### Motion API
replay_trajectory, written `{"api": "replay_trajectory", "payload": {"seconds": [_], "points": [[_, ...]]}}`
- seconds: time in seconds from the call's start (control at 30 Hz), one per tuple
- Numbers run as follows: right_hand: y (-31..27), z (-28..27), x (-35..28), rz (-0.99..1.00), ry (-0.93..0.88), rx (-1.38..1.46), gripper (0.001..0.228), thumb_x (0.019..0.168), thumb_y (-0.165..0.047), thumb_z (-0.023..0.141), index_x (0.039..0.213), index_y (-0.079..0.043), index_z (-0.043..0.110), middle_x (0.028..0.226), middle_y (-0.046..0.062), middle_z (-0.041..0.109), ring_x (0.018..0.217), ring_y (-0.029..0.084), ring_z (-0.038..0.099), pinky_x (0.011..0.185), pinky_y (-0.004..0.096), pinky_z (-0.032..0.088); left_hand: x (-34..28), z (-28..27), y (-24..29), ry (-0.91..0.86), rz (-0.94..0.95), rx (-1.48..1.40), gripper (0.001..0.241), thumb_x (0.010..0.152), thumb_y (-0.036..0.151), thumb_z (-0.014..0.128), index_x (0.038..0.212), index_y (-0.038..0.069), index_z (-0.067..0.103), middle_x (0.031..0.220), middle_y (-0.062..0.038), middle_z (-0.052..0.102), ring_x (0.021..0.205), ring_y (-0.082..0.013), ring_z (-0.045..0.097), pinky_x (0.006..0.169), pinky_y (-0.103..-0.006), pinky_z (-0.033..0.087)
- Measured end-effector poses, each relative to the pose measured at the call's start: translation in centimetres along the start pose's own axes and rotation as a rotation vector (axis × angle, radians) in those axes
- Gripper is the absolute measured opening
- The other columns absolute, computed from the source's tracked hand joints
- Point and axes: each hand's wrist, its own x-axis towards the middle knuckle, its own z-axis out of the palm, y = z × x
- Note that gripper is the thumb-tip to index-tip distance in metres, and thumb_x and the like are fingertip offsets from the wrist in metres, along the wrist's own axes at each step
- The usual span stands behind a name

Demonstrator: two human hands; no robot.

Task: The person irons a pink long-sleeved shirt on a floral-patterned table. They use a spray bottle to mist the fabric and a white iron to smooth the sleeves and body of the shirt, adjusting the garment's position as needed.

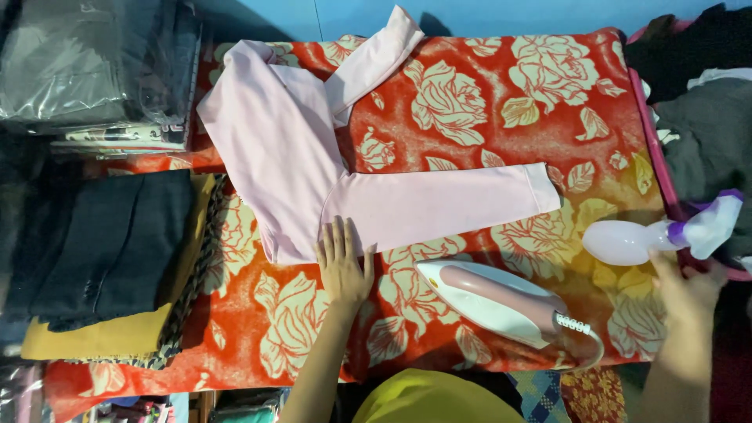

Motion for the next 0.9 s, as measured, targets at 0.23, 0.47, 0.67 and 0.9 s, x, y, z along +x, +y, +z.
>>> {"api": "replay_trajectory", "payload": {"seconds": [0.23, 0.47, 0.67, 0.9], "points": [[-17.2, 7.5, -17.6, -0.350, -0.673, -0.546, 0.042, 0.093, -0.043, 0.059, 0.121, -0.013, 0.066, 0.112, 0.003, 0.077, 0.100, 0.020, 0.074, 0.084, 0.033, 0.057, 0.0, 0.1, -0.2, 0.005, -0.007, -0.002, 0.074, 0.100, 0.053, 0.040, 0.160, 0.010, 0.031, 0.166, -0.013, 0.030, 0.154, -0.0341, 0.026, 0.122, -0.0543, 0.020], [-19.4, 15.2, -19.9, -0.525, -0.639, -0.630, 0.047, 0.082, -0.059, 0.074, 0.103, -0.017, 0.075, 0.094, 0.013, 0.078, 0.098, 0.037, 0.073, 0.083, 0.049, 0.059, 0.0, -0.2, -0.4, -0.151, -0.115, -0.028, 0.073, 0.101, 0.057, 0.036, 0.163, 0.020, 0.024, 0.171, -0.009, 0.016, 0.158, -0.0335, 0.010, 0.123, -0.0599, 0.012], [-27.0, 23.8, -15.1, -0.648, -0.637, -0.714, 0.052, 0.082, -0.066, 0.071, 0.106, -0.021, 0.080, 0.097, 0.009, 0.078, 0.099, 0.034, 0.073, 0.081, 0.045, 0.058, 0.3, -1.9, 0.2, -0.218, -0.162, -0.067, 0.081, 0.098, 0.063, 0.033, 0.163, 0.016, 0.021, 0.172, -0.009, 0.012, 0.158, -0.0332, 0.006, 0.124, -0.0581, 0.008], [-29.3, 27.8, -15.4, -1.090, -0.621, -0.391, 0.050, 0.075, -0.058, 0.081, 0.079, -0.009, 0.068, 0.066, 0.022, 0.069, 0.073, 0.044, 0.071, 0.064, 0.050, 0.056, 0.8, -1.5, 0.1, -0.290, -0.189, -0.069, 0.092, 0.095, 0.070, 0.034, 0.163, 0.011, 0.017, 0.172, -0.010, 0.007, 0.158, -0.0326, 0.001, 0.124, -0.0572, 0.005]]}}
